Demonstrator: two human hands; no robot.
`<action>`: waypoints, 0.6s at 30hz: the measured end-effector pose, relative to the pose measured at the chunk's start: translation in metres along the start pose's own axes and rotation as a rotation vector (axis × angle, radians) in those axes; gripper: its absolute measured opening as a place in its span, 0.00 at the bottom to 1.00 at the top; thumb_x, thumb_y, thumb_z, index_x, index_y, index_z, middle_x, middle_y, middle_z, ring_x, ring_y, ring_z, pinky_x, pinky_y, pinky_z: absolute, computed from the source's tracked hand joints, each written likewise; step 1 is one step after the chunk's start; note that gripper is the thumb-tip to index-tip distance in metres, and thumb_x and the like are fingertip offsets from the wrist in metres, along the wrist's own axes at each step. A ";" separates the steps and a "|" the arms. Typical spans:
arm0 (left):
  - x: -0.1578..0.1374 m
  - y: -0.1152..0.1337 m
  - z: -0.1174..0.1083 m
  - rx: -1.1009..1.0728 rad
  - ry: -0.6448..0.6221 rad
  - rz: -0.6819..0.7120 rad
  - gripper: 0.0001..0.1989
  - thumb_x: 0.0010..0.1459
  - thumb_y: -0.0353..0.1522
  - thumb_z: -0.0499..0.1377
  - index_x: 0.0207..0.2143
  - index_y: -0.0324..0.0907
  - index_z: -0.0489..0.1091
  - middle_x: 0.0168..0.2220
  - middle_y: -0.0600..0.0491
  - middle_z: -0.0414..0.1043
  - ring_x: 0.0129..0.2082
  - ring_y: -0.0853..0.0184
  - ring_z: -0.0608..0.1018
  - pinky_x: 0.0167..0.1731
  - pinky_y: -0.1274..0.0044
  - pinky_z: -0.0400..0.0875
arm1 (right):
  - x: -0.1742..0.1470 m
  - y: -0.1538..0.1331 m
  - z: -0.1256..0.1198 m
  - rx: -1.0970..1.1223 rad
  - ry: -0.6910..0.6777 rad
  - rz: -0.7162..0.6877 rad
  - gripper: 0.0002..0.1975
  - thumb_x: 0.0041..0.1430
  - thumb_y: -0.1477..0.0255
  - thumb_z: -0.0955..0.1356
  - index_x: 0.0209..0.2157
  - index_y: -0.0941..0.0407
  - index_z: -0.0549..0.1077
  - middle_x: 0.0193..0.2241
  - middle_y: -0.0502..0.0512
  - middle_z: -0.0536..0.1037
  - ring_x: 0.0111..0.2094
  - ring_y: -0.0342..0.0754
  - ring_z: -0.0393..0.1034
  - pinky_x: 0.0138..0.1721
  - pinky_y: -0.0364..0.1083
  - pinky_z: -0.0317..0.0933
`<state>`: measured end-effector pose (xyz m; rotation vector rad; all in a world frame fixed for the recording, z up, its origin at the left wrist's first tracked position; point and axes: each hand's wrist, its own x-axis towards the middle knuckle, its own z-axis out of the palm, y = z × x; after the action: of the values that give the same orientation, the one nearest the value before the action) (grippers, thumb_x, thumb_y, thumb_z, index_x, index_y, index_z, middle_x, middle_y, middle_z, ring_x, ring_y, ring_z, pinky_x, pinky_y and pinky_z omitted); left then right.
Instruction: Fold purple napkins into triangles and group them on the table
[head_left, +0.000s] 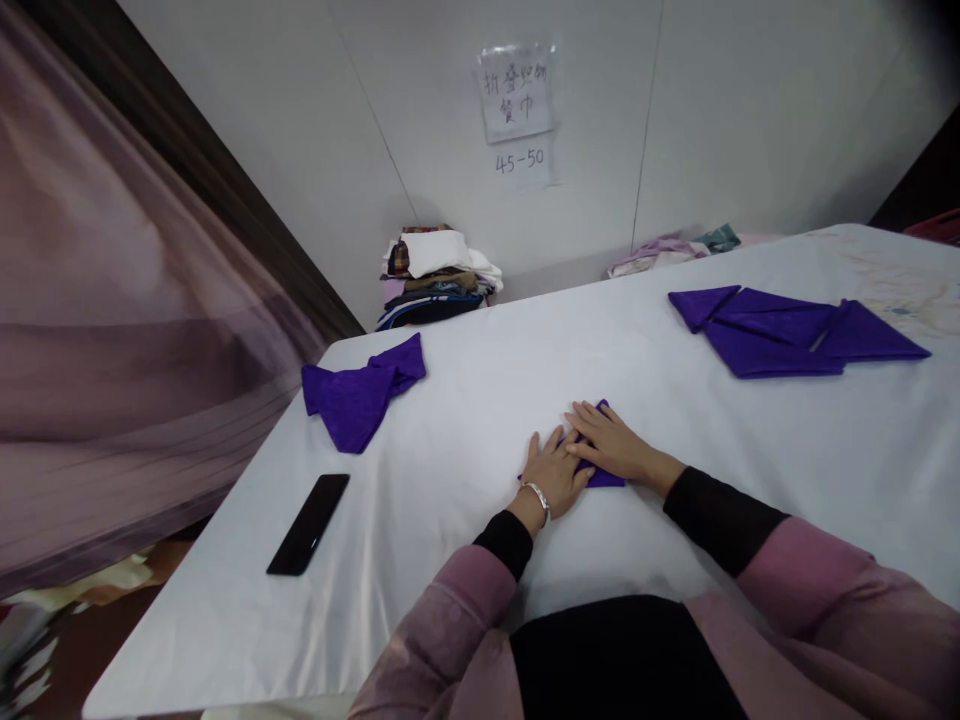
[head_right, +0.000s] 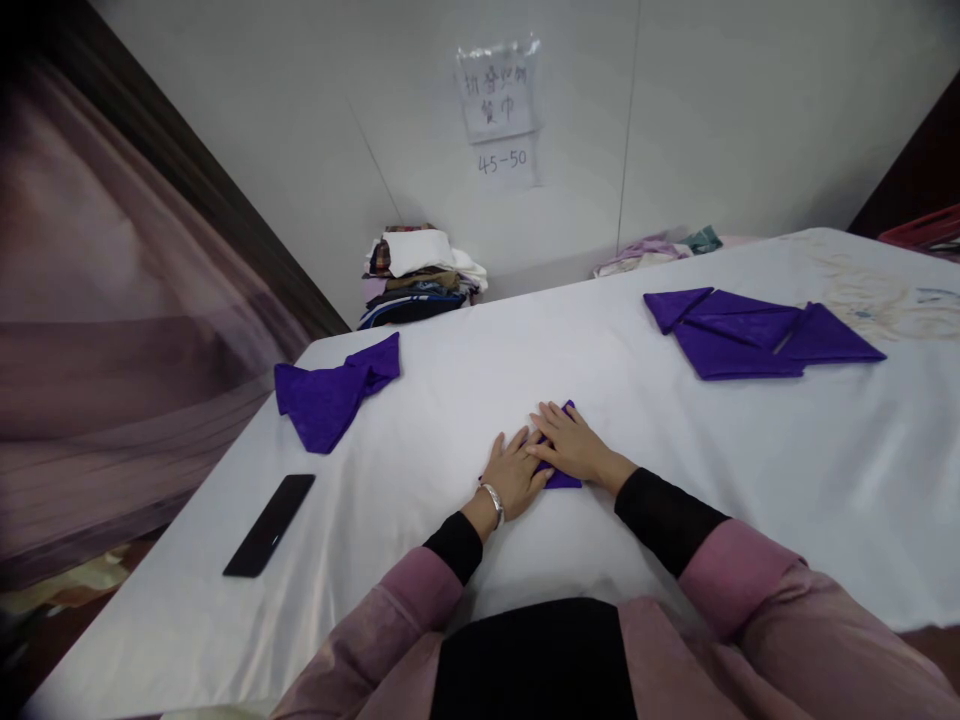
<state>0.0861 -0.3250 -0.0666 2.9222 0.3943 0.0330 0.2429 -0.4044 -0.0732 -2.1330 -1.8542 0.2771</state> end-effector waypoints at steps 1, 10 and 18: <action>0.000 0.000 0.001 0.002 0.003 0.002 0.26 0.64 0.45 0.40 0.63 0.53 0.47 0.65 0.57 0.47 0.64 0.57 0.50 0.58 0.49 0.45 | 0.000 0.004 0.000 -0.020 0.013 0.013 0.34 0.62 0.50 0.51 0.63 0.55 0.53 0.64 0.61 0.50 0.64 0.55 0.39 0.61 0.60 0.36; -0.026 -0.004 0.003 0.047 0.031 -0.109 0.34 0.61 0.51 0.39 0.64 0.43 0.44 0.65 0.50 0.45 0.65 0.58 0.48 0.61 0.55 0.45 | -0.004 0.010 0.004 -0.116 0.028 0.025 0.35 0.62 0.49 0.50 0.62 0.55 0.54 0.64 0.59 0.50 0.64 0.55 0.40 0.60 0.61 0.37; -0.098 -0.014 -0.004 0.028 0.018 -0.341 0.35 0.61 0.51 0.40 0.63 0.40 0.46 0.65 0.48 0.45 0.65 0.59 0.47 0.61 0.56 0.41 | -0.004 0.014 0.005 -0.152 0.028 -0.005 0.35 0.61 0.49 0.51 0.62 0.54 0.54 0.64 0.60 0.52 0.64 0.58 0.42 0.60 0.62 0.40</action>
<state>-0.0124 -0.3372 -0.0651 2.8404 0.8950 0.0054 0.2542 -0.4101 -0.0827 -2.2178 -1.9195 0.1075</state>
